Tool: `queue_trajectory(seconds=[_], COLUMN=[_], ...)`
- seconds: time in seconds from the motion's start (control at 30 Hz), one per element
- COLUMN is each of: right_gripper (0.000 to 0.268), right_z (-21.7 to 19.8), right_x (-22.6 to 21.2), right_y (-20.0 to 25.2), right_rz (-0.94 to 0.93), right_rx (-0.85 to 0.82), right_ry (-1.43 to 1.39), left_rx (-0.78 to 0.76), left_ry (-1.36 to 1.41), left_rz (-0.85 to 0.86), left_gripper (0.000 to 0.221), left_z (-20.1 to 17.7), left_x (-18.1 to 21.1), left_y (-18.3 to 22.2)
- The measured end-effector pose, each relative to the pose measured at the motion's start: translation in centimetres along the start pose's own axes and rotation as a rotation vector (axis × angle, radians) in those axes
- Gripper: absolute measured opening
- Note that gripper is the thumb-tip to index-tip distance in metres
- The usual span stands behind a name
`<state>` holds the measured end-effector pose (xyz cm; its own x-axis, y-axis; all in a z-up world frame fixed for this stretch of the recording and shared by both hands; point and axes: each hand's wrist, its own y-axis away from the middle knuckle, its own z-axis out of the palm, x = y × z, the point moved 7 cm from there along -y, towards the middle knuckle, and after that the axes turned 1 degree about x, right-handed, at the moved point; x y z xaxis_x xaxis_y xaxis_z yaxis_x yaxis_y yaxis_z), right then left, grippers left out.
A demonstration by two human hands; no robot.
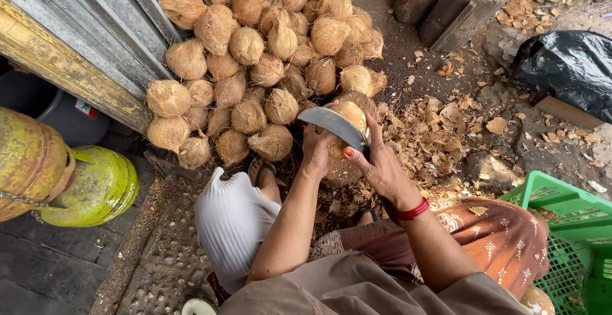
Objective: Using a machete to manually remove the outer husk from a coconut while sitting on the ground.
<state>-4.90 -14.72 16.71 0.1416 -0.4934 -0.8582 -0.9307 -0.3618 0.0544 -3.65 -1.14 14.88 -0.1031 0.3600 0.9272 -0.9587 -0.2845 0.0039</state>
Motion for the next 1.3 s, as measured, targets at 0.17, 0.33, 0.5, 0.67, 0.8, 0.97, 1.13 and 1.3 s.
queue_trajectory(seconds=[0.17,0.33,0.5,0.67,0.8,0.97,1.13,1.3], right_gripper=[0.082,0.057,0.08,0.102,0.101,0.047,0.075,0.072], right_z=[0.3,-0.8,-0.9,-0.1,0.4,0.5,0.5,0.7], right_x=[1.3,7.5,3.3,-0.9,0.0,6.6,2.5,4.3], right_y=[-1.4,-3.7,-1.0,0.6,0.2,-3.0,-0.9,-1.5], right_rz=[-0.015,0.165,0.155,0.118,0.112,0.104,0.043,0.082], right_rx=[0.049,0.094,0.005,-0.055,-0.035,0.051,0.007,0.001], right_ry=[-0.047,-0.456,-0.389,0.0,0.013,-0.318,-0.139,-0.055], left_rx=[-0.035,-0.116,-0.084,-0.048,-0.045,-0.12,-0.106,-0.099], left_ry=[0.037,0.098,0.048,0.019,0.003,0.039,0.098,0.085], left_rz=[0.003,0.04,0.028,0.045,0.084,0.119,0.101,0.097], left_gripper=[0.074,0.074,0.071,0.062,0.06,0.072,0.068,0.065], left_z=[-0.3,1.0,0.0,0.0,-0.6,0.4,-1.0,-1.6], left_x=[-0.8,-1.8,-3.4,-2.1,-2.9,-2.1,-3.6,-5.1], left_y=[0.2,0.4,-1.0,-1.1,-1.1,-0.5,-1.6,-2.3])
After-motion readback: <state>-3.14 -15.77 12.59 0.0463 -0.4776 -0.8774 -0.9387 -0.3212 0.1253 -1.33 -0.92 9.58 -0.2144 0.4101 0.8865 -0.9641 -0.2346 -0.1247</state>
